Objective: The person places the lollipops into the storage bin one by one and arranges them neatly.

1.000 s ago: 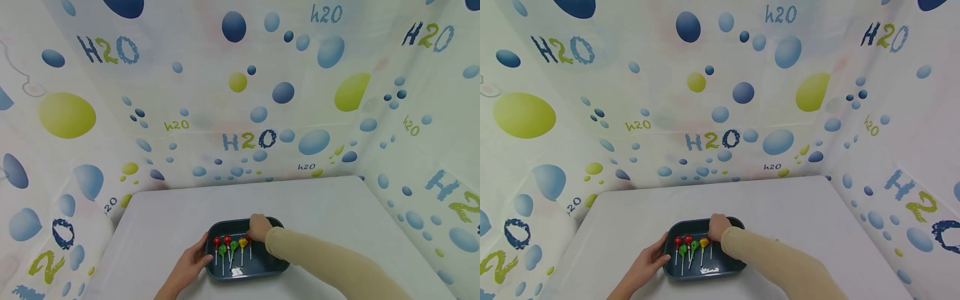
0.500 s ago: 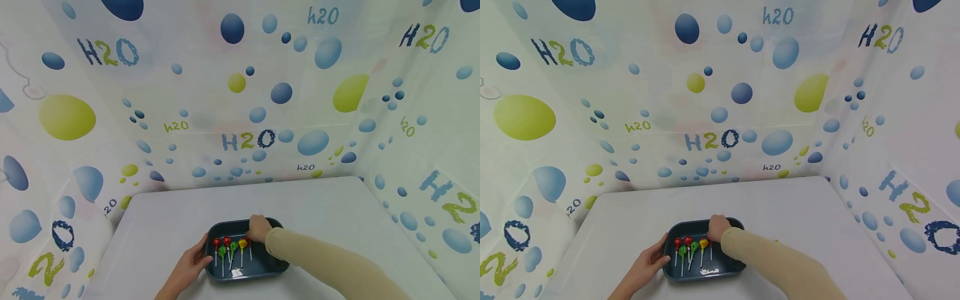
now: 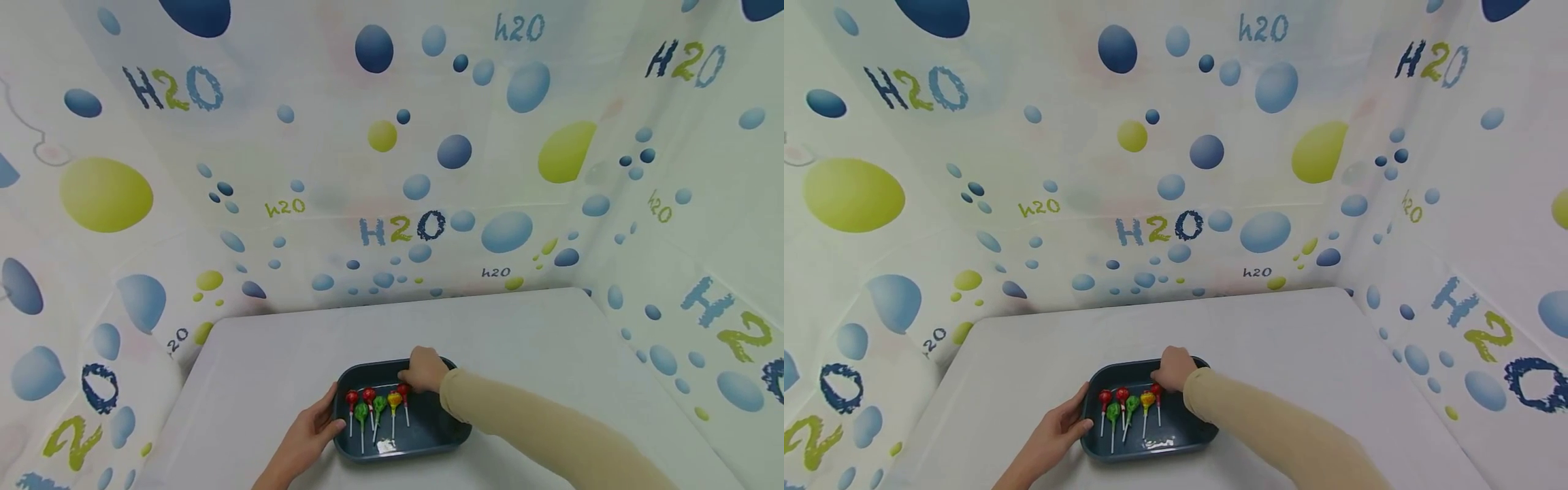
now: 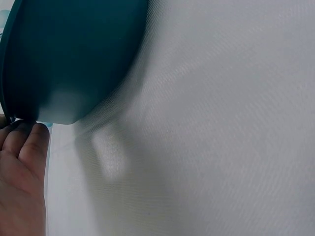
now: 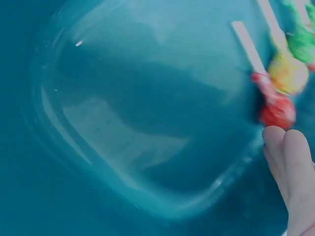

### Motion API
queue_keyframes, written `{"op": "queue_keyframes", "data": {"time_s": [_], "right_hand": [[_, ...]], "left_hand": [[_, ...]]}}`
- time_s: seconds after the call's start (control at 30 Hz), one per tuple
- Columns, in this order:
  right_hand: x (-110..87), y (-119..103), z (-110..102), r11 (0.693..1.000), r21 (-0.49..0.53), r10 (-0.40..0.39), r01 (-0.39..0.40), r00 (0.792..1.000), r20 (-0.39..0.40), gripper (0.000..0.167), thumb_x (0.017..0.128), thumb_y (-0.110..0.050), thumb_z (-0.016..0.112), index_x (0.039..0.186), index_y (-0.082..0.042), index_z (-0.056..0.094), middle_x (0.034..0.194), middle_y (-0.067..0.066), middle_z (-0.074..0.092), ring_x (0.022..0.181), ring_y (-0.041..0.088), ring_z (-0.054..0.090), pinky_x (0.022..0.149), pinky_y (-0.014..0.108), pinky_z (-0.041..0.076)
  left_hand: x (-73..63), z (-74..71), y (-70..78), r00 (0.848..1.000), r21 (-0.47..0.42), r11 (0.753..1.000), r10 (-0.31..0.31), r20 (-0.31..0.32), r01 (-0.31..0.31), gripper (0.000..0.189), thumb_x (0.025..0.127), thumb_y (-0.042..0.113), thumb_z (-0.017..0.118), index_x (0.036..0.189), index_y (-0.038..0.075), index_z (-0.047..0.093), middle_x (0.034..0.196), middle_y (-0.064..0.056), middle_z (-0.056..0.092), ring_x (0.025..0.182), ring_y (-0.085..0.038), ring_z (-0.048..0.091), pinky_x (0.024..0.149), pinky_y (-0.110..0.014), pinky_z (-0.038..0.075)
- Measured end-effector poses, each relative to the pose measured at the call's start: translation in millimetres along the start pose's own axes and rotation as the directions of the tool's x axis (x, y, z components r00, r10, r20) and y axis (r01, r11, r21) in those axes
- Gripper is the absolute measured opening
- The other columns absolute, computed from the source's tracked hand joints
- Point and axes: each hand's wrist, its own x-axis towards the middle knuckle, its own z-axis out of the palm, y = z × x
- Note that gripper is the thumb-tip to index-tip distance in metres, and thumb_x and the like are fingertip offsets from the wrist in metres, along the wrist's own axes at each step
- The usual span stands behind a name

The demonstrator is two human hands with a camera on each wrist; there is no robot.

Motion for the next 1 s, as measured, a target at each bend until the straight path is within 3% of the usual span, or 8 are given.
{"op": "queue_keyframes", "data": {"time_s": [0.07,0.17,0.37,0.47,0.53,0.67,0.77,1.0], "right_hand": [[-2.9,3,-11,0.999,0.042,-0.029,0.029,1.000,-0.006,0.035,0.094,-0.020,0.073,0.065,0.000,0.072,0.048,0.000,0.060,0.045,0.013,0.060,0.047,0.019,0.052],[-11.8,5,-36,0.984,0.177,-0.026,0.027,1.000,-0.013,0.025,0.094,-0.018,0.073,0.083,0.003,0.079,0.065,0.005,0.072,0.058,0.014,0.069,0.058,0.023,0.062],[-31.6,41,-95,0.850,0.522,-0.018,0.071,0.994,-0.106,0.035,0.100,-0.016,0.066,0.126,0.007,0.068,0.119,0.024,0.073,0.106,0.028,0.075,0.092,0.036,0.065],[-42.2,71,-123,0.799,0.592,0.010,0.105,0.982,-0.188,0.042,0.103,-0.020,0.063,0.135,0.006,0.061,0.134,0.026,0.066,0.119,0.029,0.070,0.099,0.033,0.062],[-51.4,92,-140,0.792,0.602,0.054,0.099,0.972,-0.230,0.047,0.104,-0.025,0.062,0.140,0.004,0.058,0.140,0.026,0.062,0.123,0.026,0.068,0.100,0.027,0.060],[-70.7,127,-161,0.813,0.578,0.121,0.071,0.951,-0.286,0.052,0.105,-0.031,0.059,0.146,0.000,0.053,0.146,0.025,0.057,0.127,0.024,0.066,0.101,0.019,0.056],[-82.5,145,-164,0.849,0.525,0.127,0.049,0.948,-0.293,0.051,0.105,-0.030,0.059,0.145,0.000,0.054,0.145,0.024,0.058,0.130,0.032,0.063,0.105,0.027,0.055],[-99.3,158,-116,0.963,0.248,0.165,-0.110,0.963,-0.214,0.036,0.100,-0.020,0.066,0.128,0.004,0.067,0.119,0.021,0.073,0.103,0.034,0.072,0.089,0.043,0.065]], "left_hand": [[-0.2,1.0,-0.2,1.000,0.003,1.000,-0.005,0.000,0.005,0.076,0.095,0.011,0.071,0.159,0.001,0.031,0.163,-0.023,0.032,0.148,-0.040,0.040,0.112,-0.038,0.047],[-0.5,2.4,-0.8,1.000,0.000,1.000,-0.010,-0.001,0.010,0.076,0.095,0.010,0.071,0.159,0.001,0.032,0.164,-0.023,0.033,0.147,-0.040,0.040,0.112,-0.038,0.048],[0.8,3.1,-2.3,1.000,0.022,1.000,-0.006,0.000,0.006,0.075,0.095,0.010,0.070,0.159,0.003,0.032,0.164,-0.020,0.033,0.148,-0.038,0.040,0.112,-0.036,0.048],[2.1,1.8,-2.1,1.000,0.040,0.999,-0.001,-0.012,0.002,0.075,0.096,0.010,0.070,0.159,0.004,0.032,0.164,-0.019,0.034,0.148,-0.037,0.041,0.113,-0.036,0.048],[2.7,0.7,-2.1,1.000,0.045,0.999,-0.001,-0.022,0.002,0.074,0.096,0.010,0.070,0.159,0.004,0.032,0.164,-0.019,0.035,0.147,-0.037,0.042,0.112,-0.037,0.048],[2.7,-1.2,-1.1,0.999,0.036,0.999,-0.011,-0.032,0.012,0.074,0.096,0.008,0.070,0.159,0.004,0.032,0.164,-0.018,0.035,0.148,-0.036,0.041,0.112,-0.036,0.048],[2.3,-1.5,-0.4,1.000,0.024,1.000,-0.012,-0.026,0.013,0.073,0.096,0.006,0.068,0.159,0.003,0.031,0.165,-0.018,0.033,0.149,-0.036,0.039,0.113,-0.036,0.047],[4.8,2.6,0.0,1.000,0.010,1.000,-0.014,-0.009,0.014,0.073,0.097,0.004,0.067,0.159,0.003,0.030,0.166,-0.018,0.031,0.151,-0.034,0.036,0.114,-0.035,0.046]]}}
